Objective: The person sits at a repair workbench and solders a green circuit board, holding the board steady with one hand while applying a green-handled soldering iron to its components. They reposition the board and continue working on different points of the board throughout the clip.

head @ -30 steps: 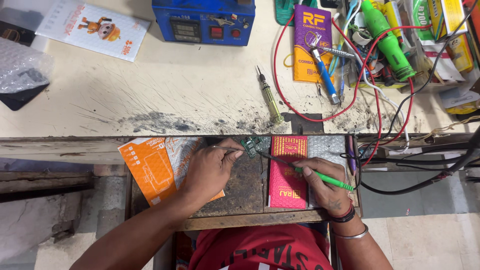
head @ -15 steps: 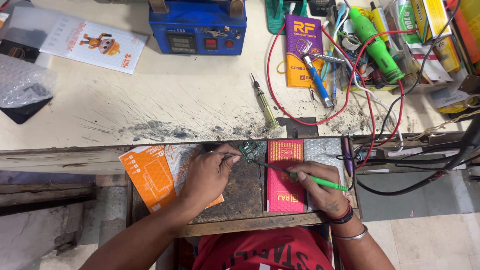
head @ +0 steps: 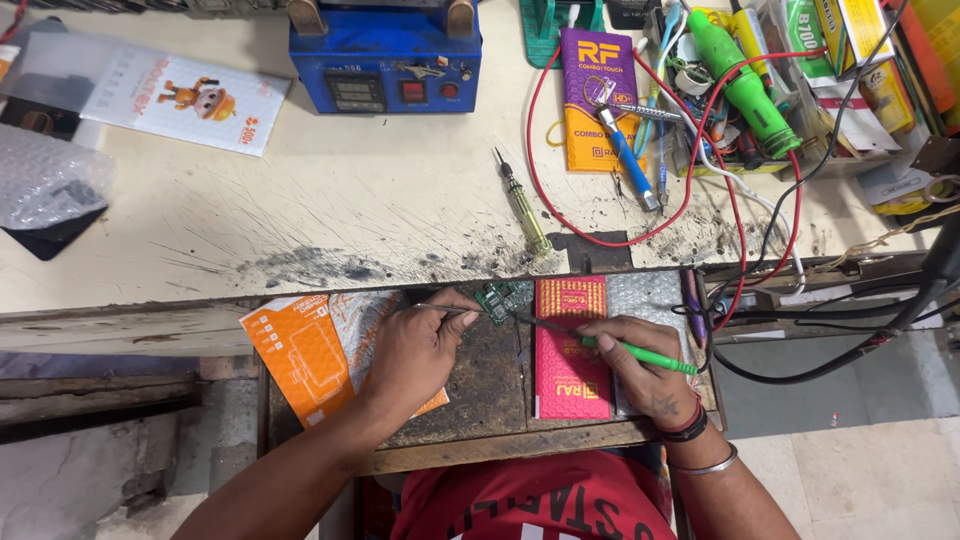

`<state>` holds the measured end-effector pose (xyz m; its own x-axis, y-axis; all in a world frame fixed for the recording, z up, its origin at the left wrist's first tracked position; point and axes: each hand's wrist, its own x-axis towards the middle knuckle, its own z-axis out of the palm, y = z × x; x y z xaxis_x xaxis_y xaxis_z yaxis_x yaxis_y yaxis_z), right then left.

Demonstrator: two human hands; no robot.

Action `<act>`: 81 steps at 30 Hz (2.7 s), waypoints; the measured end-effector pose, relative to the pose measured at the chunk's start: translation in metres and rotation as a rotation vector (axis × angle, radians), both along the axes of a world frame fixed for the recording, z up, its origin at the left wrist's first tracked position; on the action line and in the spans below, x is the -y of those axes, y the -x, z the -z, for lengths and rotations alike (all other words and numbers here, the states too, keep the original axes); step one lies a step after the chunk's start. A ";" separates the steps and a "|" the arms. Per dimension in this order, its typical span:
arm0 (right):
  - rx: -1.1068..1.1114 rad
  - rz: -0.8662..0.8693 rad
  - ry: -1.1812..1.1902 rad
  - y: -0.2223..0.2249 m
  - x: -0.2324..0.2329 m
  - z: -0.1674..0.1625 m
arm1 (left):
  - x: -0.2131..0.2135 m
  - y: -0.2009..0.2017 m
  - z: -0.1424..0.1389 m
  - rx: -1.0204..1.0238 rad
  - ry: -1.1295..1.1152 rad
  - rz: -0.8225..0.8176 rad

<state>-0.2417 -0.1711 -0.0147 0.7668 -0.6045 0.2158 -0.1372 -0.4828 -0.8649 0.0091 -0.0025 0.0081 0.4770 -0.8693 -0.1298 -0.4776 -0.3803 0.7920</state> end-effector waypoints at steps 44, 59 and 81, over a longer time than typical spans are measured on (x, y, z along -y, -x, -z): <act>-0.009 -0.026 0.041 -0.001 -0.005 -0.009 | -0.003 0.000 -0.001 0.028 0.097 -0.002; -0.036 -0.020 0.003 0.004 -0.007 -0.014 | -0.007 0.001 0.002 0.066 0.206 0.033; 0.000 -0.007 0.049 0.006 -0.005 -0.009 | -0.006 0.002 0.001 0.020 0.120 0.030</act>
